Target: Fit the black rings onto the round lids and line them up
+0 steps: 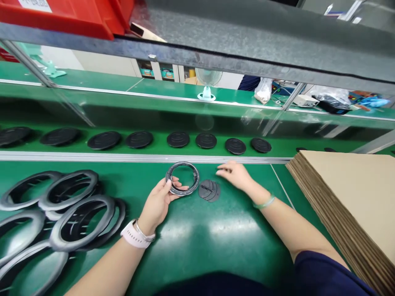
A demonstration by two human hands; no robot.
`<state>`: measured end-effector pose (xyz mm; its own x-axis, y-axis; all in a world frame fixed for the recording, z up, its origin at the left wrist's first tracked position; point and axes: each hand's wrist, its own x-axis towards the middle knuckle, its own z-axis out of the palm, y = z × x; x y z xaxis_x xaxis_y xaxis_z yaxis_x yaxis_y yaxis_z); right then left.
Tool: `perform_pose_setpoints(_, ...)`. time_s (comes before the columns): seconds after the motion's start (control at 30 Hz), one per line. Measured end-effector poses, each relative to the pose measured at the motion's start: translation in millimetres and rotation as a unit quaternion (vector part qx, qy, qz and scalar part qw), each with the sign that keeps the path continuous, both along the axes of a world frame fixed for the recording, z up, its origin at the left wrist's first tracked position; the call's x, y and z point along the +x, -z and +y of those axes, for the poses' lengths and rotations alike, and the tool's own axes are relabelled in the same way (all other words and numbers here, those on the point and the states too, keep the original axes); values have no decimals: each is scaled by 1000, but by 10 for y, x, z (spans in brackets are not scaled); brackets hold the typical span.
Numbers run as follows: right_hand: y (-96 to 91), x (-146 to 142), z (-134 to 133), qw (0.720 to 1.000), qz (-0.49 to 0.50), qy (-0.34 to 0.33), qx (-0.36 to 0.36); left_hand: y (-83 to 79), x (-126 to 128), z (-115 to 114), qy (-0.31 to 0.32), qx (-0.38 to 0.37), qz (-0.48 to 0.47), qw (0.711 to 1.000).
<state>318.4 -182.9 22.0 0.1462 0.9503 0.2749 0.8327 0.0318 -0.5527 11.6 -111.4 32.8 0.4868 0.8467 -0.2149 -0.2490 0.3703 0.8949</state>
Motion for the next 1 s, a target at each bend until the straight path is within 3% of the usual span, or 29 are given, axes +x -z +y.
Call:
perform_pose_setpoints(0.07,27,-437,-21,996,5,-80,-37,20,-4,9,1,-12,-7,1000)
perform_pose_setpoints(0.13,69,-635,-32,994,-13,-100,-40,34,-13,15,2,-15,-4,1000)
perform_pose_setpoints(0.27,157,-441,30,999,-4,-49,-2,40,-25,-3,55,-4,37,998)
perform_pose_setpoints(0.4,190,-164,100,999,47,-11,3,52,-11,-46,195,24,63,978)
perform_pose_setpoints(0.47,188,-132,108,998,61,-14,-3,65,1,-60,235,31,67,969)
perform_pose_setpoints(0.57,179,-148,106,998,62,-20,4,87,13,-65,216,44,86,972)
perform_pose_setpoints(0.7,154,-152,101,999,42,-2,32,95,5,-65,160,3,62,985)
perform_pose_setpoints(0.9,-69,-256,-3,986,100,57,125,36,-22,-71,267,11,38,963)
perform_pose_setpoints(1.0,-234,-440,-114,978,116,43,167,49,-5,-79,267,8,41,963)
